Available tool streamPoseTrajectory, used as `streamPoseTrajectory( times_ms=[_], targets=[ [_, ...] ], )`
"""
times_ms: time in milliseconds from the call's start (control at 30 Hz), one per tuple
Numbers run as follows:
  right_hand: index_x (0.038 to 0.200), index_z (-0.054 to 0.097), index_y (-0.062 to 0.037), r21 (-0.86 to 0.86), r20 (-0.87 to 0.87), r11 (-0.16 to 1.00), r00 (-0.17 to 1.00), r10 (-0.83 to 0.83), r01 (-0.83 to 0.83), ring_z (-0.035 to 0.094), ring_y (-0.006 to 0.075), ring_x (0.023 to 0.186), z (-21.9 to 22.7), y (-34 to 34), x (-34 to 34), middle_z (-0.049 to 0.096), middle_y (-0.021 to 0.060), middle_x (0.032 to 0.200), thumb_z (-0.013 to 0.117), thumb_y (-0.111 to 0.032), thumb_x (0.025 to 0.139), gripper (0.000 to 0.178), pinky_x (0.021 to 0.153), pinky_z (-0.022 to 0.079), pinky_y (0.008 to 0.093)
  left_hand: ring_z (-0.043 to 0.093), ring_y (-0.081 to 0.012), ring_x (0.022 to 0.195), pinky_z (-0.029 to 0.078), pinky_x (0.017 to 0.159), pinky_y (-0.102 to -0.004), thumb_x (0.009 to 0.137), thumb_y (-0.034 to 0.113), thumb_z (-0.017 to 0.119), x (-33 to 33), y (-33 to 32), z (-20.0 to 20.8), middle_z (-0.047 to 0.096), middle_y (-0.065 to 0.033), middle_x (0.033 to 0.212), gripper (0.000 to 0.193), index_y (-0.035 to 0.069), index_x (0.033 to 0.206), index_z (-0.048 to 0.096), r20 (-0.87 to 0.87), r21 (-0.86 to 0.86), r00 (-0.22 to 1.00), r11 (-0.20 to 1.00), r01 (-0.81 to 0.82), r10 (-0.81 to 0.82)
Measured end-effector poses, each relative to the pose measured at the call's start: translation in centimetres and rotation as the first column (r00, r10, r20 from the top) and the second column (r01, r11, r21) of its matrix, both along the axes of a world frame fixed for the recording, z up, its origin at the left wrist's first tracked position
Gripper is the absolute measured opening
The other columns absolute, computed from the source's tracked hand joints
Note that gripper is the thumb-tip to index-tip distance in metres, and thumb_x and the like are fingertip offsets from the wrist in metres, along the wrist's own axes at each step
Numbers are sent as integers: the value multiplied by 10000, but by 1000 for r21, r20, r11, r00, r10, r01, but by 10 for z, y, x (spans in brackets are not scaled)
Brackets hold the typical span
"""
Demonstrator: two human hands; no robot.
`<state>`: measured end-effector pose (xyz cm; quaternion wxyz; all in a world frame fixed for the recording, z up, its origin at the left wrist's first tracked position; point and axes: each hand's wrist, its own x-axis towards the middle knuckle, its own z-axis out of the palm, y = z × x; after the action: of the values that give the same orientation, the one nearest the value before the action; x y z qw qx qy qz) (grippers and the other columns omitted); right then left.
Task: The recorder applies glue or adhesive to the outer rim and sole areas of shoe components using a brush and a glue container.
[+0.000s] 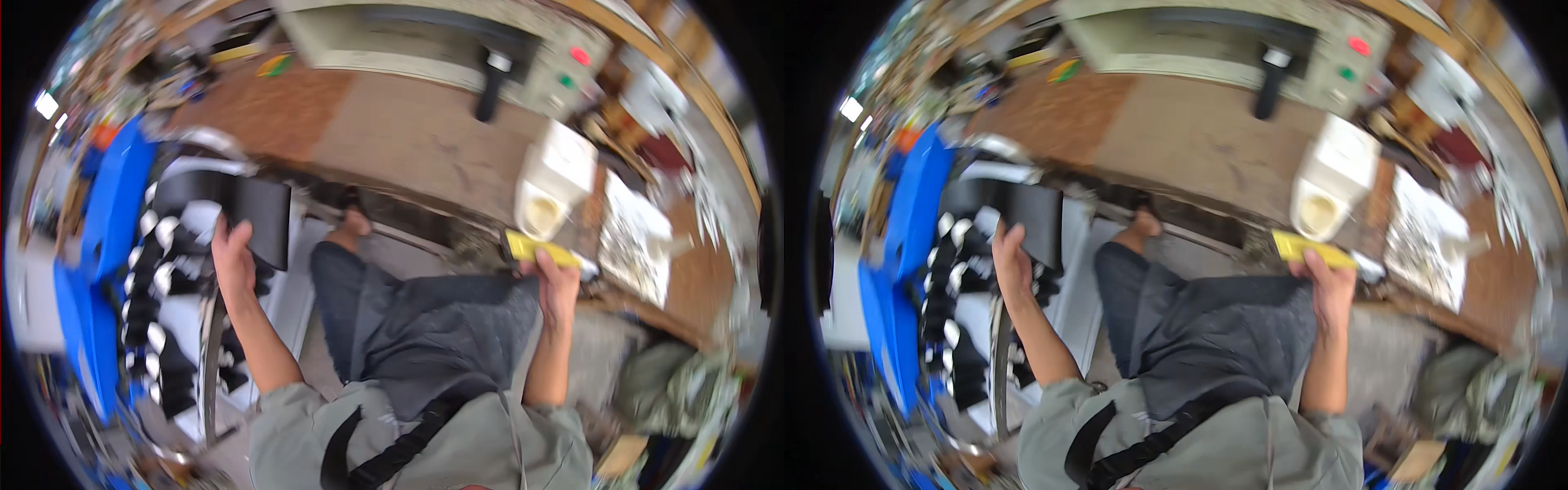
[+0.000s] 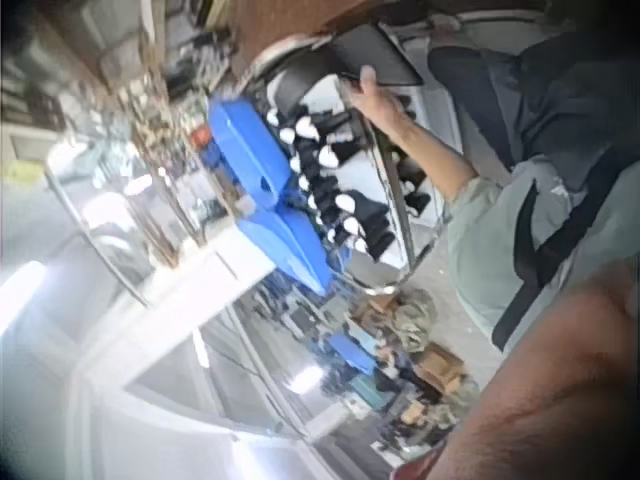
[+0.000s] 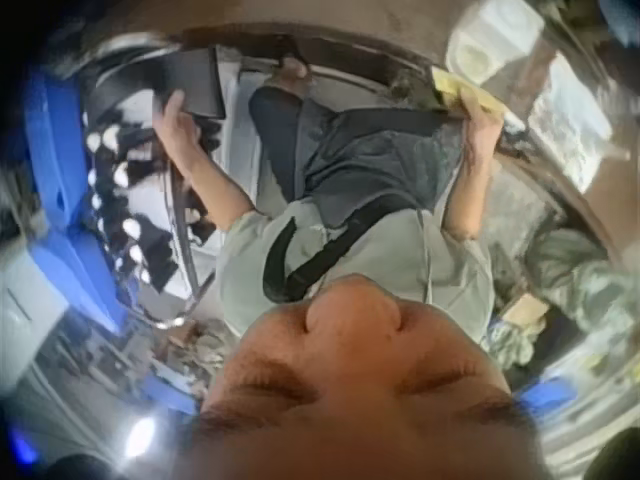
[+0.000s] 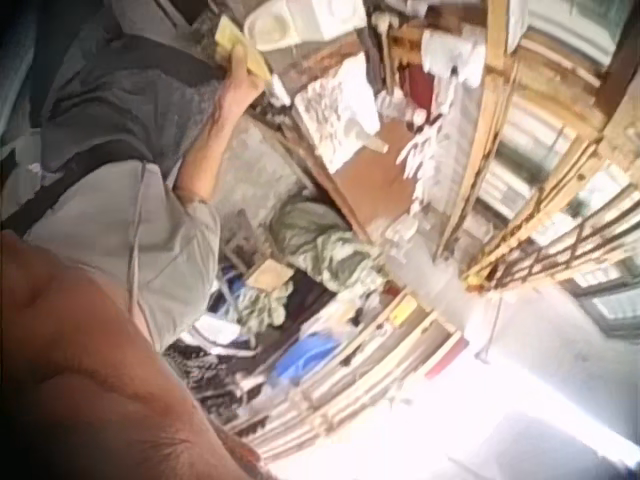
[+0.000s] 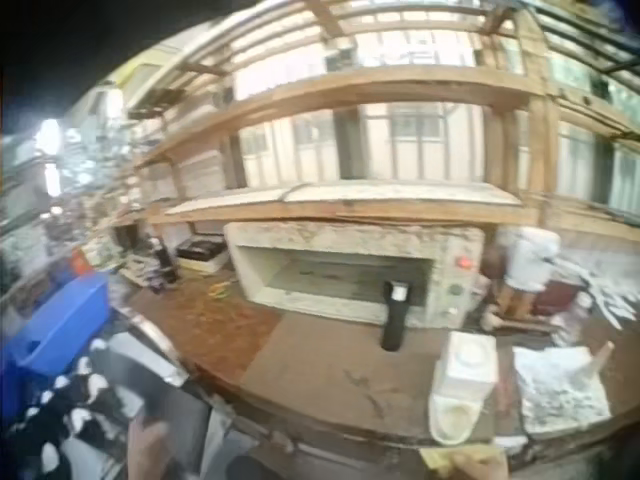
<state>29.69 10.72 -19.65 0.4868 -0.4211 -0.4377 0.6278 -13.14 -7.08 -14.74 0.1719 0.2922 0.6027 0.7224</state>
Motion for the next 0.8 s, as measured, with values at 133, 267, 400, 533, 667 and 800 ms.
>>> streamPoseTrajectory(
  times_ms=[133, 267, 400, 533, 667, 800],
  targets=[
    [952, 639, 11, 118, 195, 977, 960, -199, 178, 556, 83, 591, 9, 31, 10, 617, 36, 691, 656, -123, 847, 171, 499, 436, 214, 485, -223, 1164, 364, 986, -324, 738, 223, 753, 113, 57, -62, 483, -145, 1270, 735, -41, 1314, 380, 10, -455, 983, 874, 169, -185],
    [961, 651, 22, 252, 359, 950, 895, -267, 182, 552, 72, 629, 8, 38, 19, 635, 50, 753, 652, -76, 843, 153, 564, 433, 206, 505, -220, 1122, 386, 974, -349, 757, 260, 739, 200, 112, -133, 532, -128, 1218, 605, -5, 1237, 483, -304, -378, 846, 871, 315, -438],
    [926, 662, 32, 379, 522, 917, 791, -320, 122, 583, 103, 682, 6, 44, 26, 653, 70, 809, 652, -53, 831, 128, 610, 463, 231, 497, -272, 1133, 393, 967, -361, 793, 267, 681, 201, 133, -155, 532, -137, 1221, 546, 23, 1243, 492, -789, -350, 429, 895, 276, -440],
    [914, 666, 28, 471, 581, 882, 744, -330, 24, 616, 142, 708, 0, 52, 29, 663, 113, 823, 660, -39, 813, 121, 627, 476, 248, 571, -288, 996, 441, 885, -321, 714, 48, 714, 206, 122, -127, 542, -201, 1126, 593, -43, 1223, 423, -625, -403, 586, 856, 324, -516],
    [907, 668, 27, 470, 601, 882, 744, -293, -32, 630, 166, 709, 6, 54, 25, 664, 127, 823, 663, -40, 807, 120, 628, 481, 254, 510, -318, 1155, 414, 972, -365, 728, 66, 734, 208, 124, -119, 519, -233, 1197, 572, -43, 1207, 441, -609, -332, 617, 867, 371, -498],
    [902, 672, 20, 458, 627, 885, 736, -255, -83, 611, 147, 685, 1, 59, 26, 662, 98, 811, 665, -49, 812, 114, 613, 471, 245, 573, -300, 1001, 475, 859, -354, 618, 208, 833, 220, 132, -123, 576, -167, 1082, 629, -10, 1133, 543, -620, -245, 676, 917, 315, -398]
  ],
)
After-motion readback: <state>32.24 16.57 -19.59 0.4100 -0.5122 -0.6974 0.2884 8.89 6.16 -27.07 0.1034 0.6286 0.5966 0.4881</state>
